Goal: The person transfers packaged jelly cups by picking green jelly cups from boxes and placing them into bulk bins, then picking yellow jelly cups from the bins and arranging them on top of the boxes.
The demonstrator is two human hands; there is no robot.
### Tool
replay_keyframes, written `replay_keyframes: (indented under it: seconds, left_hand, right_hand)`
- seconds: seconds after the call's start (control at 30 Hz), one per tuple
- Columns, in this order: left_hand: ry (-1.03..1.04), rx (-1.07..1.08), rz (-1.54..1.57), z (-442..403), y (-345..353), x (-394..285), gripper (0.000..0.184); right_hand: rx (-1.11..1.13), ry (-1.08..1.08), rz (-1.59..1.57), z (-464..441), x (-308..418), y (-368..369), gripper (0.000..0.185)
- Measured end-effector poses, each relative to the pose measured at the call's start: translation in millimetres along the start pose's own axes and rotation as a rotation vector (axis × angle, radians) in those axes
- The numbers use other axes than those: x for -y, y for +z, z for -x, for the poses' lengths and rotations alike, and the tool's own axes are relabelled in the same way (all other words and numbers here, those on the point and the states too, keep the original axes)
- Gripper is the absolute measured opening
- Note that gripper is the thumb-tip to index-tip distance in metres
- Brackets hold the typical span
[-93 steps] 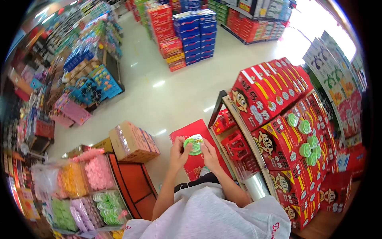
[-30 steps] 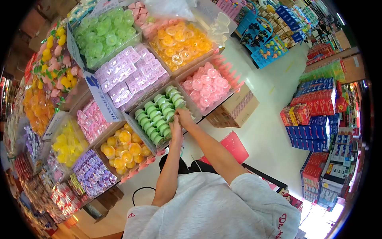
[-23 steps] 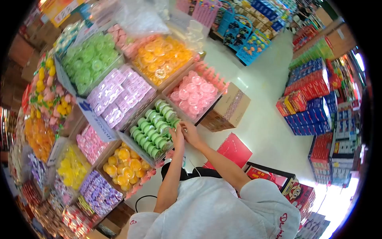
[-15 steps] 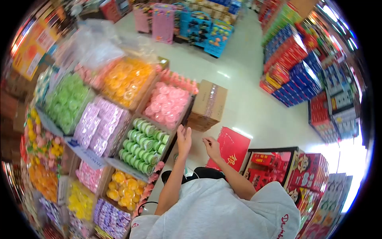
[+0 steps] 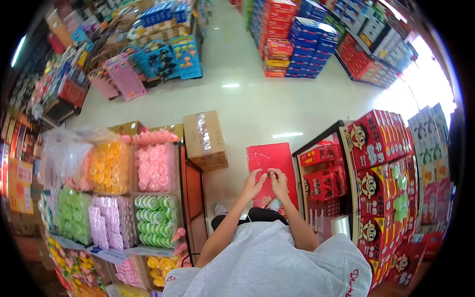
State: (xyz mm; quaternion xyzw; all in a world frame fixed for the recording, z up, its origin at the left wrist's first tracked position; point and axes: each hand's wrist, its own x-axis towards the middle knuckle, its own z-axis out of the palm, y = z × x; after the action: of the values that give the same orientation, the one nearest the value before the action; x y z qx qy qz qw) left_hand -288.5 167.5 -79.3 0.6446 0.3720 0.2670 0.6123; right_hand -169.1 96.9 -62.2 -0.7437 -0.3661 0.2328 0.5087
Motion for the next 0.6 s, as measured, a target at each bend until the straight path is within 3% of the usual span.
replay_keyframes:
  seconds: [0.1,0.13,0.3,0.37,0.6]
  left_hand:
    - [0.007,0.147,-0.140,-6.0,29.3,-24.7,0.043]
    - [0.017,0.177,-0.151,-9.3,40.4,-28.3,0.043]
    - [0.056,0.300,-0.140,-12.0,95.3,-66.1,0.041]
    - [0.066,0.383,-0.099,-13.8,121.6,-69.4,0.039]
    - [0.119,0.701,-0.045,-14.1,227.0,-98.0,0.037]
  right_hand:
    - [-0.090,0.140,-0.079,-0.9,-10.7,-42.8,0.019]
    - [-0.158,0.029,-0.157,-2.0,-18.4,-54.0,0.019]
    - [-0.394,0.181,-0.202,9.0,-39.4,-122.5,0.021]
    - [-0.498,0.078,-0.224,19.1,-48.4,-150.2,0.022]
    - [-0.835,0.109,-0.243,48.7,-38.3,-249.6,0.021]
